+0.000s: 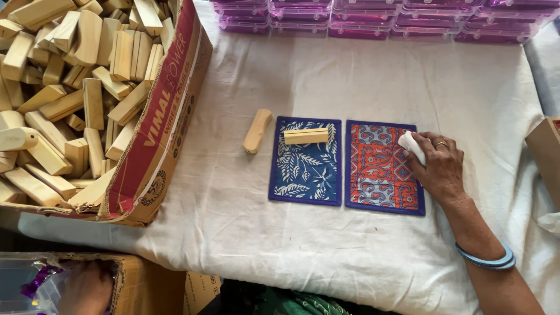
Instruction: The person wraps small wooden blocks in silver and pink foil on a patterned mat. They then place the wrapped items into a clear plastic container.
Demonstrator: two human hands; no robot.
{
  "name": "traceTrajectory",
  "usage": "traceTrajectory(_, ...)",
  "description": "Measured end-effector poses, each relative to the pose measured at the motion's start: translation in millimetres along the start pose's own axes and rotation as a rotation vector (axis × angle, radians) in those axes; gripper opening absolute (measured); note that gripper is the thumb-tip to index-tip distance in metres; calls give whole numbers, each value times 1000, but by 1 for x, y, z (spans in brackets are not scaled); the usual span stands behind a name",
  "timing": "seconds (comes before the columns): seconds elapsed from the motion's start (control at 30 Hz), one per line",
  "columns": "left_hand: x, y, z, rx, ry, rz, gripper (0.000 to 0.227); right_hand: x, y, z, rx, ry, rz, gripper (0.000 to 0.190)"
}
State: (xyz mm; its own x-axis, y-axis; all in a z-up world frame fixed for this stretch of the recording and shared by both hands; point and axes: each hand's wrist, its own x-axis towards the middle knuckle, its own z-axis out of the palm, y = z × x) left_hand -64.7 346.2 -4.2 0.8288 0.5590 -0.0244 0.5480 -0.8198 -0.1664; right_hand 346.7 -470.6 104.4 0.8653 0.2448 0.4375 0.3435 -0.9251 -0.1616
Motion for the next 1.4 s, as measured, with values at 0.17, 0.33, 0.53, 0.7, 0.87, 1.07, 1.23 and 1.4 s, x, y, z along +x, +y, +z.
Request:
traceTrajectory(0.17, -12, 41, -51, 147, -87, -200, 60, 2, -1, 0, 14, -1, -5, 48)
traceTrajectory(0.33, -1, 46, -58, 95, -107, -180, 33, 1, 0, 0, 15, -1, -6, 48)
traceTrajectory(0.53, -27, 77, -107, -207, 18, -9, 32, 1, 3, 2, 20, 0, -11, 48)
traceTrajectory(0.7, -66, 132, -163, -471, 123, 109, 32, 1, 3, 3, 10, -1, -16, 48)
traceTrajectory(0.87, -83, 209, -228, -730, 240, 215, 33, 1, 3, 4, -5, 5, -19, 47)
traceTrajectory(1.07, -49, 332, -291, -991, 373, 342, 33, -3, 29, 10, 70, 79, 46, 40)
traceTrajectory(1.23, 0, 432, -298, -1042, 306, 793, 45, -5, 80, 3, -87, 211, 233, 35)
traceTrajectory(1.4, 25, 512, -295, -1076, 273, 908, 31, -8, 107, 10, -393, 303, 164, 53)
